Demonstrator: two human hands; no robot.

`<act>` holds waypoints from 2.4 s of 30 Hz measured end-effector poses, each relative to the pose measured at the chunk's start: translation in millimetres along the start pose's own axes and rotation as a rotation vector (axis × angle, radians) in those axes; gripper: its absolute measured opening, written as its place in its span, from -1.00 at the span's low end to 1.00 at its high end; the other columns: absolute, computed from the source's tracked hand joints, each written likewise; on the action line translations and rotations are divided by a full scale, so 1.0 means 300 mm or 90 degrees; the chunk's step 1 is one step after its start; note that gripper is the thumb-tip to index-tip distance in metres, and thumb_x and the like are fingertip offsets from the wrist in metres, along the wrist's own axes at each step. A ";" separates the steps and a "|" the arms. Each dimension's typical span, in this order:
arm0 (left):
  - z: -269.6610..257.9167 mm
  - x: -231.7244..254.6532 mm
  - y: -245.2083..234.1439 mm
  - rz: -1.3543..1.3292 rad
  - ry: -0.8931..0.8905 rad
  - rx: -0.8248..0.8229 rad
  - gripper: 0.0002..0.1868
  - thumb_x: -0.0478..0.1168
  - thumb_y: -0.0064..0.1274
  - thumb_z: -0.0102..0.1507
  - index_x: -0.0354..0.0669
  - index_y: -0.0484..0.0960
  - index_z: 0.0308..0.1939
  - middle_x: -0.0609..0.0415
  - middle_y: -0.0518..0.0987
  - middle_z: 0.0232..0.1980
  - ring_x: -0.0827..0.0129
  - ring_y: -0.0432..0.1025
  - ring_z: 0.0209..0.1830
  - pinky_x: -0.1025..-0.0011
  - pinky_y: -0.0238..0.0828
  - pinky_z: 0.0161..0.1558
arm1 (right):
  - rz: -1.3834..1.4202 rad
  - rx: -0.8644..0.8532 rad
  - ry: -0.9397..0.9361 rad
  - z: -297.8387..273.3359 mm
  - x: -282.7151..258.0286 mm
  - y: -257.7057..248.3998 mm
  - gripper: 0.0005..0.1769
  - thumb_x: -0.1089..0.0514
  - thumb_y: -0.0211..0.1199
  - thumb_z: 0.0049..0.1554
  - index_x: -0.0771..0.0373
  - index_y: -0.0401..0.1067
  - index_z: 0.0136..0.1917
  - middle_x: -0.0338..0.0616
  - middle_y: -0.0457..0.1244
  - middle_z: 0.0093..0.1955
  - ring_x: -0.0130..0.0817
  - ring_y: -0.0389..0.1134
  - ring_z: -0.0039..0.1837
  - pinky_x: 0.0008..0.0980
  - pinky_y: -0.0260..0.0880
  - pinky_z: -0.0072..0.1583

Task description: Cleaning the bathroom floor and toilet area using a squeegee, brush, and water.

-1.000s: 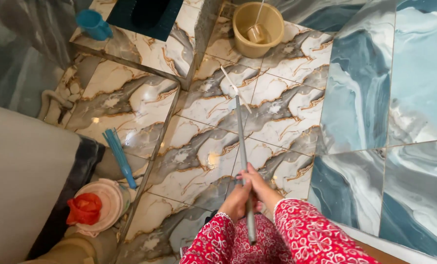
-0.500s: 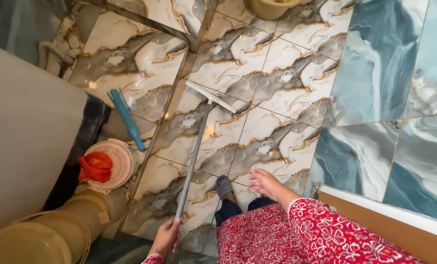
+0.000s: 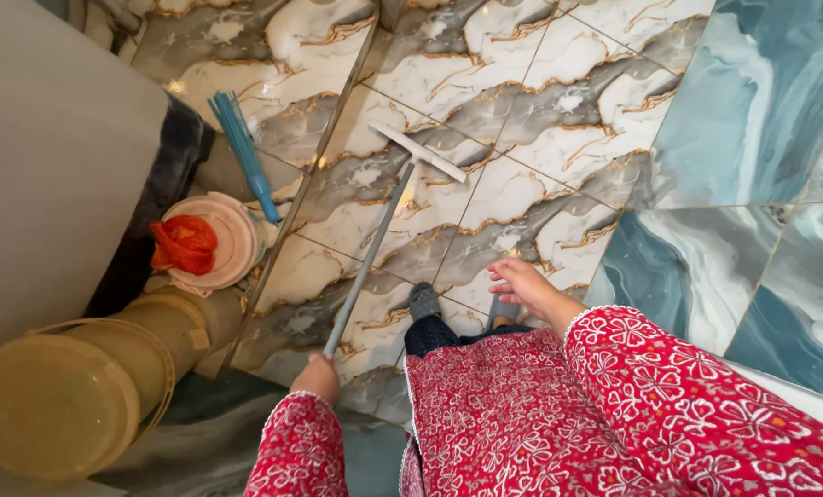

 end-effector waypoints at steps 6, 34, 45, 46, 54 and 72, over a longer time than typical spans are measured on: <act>0.011 0.338 -0.015 0.007 0.034 0.029 -0.50 0.13 -0.41 0.48 -0.26 0.36 0.08 -0.31 0.68 -0.08 -0.16 0.59 -0.02 -0.01 0.52 0.03 | 0.044 0.016 0.011 0.053 0.057 -0.218 -0.63 -0.02 0.08 0.31 0.19 0.39 0.28 -0.12 0.25 0.13 -0.31 0.38 0.07 -0.34 0.43 0.01; 0.342 2.898 -0.441 -0.697 0.067 -0.387 -0.47 0.12 -0.22 0.45 -0.40 0.33 -0.07 -0.16 0.46 -0.45 0.02 0.47 -0.54 -0.08 0.60 -0.40 | -0.014 0.093 -0.214 0.386 -0.915 -1.410 -0.09 0.30 0.23 0.13 -0.03 -0.07 0.63 -0.08 0.26 0.17 -0.43 0.40 0.03 -0.43 0.42 0.07; -0.073 3.247 -0.340 -0.317 0.218 -0.395 -0.28 0.42 -0.31 0.36 -0.20 0.51 -0.10 0.08 0.47 -0.32 0.37 0.34 -0.43 0.32 0.39 -0.35 | 0.264 0.250 -0.396 0.259 -1.127 -1.511 -0.45 0.26 0.12 0.29 0.21 0.25 0.54 0.01 0.29 0.39 -0.29 0.34 0.38 -0.36 0.41 0.31; -0.066 3.226 -0.327 -0.310 0.224 -0.398 -0.28 0.42 -0.31 0.36 -0.20 0.51 -0.10 0.08 0.47 -0.32 0.37 0.34 -0.43 0.32 0.39 -0.35 | 0.269 0.259 -0.399 0.233 -1.129 -1.559 -0.45 0.26 0.12 0.29 0.21 0.25 0.54 0.01 0.29 0.39 -0.29 0.34 0.38 -0.36 0.41 0.31; -0.009 3.051 -0.433 -0.381 0.239 -0.363 -0.49 0.20 -0.18 0.37 -0.19 0.55 -0.20 0.10 0.38 -0.44 0.39 0.26 -0.57 0.38 0.27 -0.47 | 0.495 0.463 -0.333 -0.009 -0.863 -2.214 -0.64 0.26 0.10 0.25 0.44 0.36 0.30 0.14 0.37 0.10 -0.09 0.46 0.16 -0.15 0.50 0.25; 0.132 2.785 -0.656 -0.424 0.161 -0.270 -0.67 0.01 -0.09 0.37 -0.19 0.55 -0.19 0.14 0.42 -0.39 0.44 0.31 -0.44 0.38 0.36 -0.33 | 0.453 0.606 -0.299 -0.345 -0.649 -2.921 -0.60 0.17 0.12 0.39 0.44 0.19 0.39 0.29 0.26 0.30 0.11 0.37 0.35 0.00 0.35 0.35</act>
Point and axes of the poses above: each hand's wrist, its own z-axis towards the middle knuckle, its own y-axis out of the palm, x = y × z, the point moved 10 cm from there along z, towards the middle knuckle
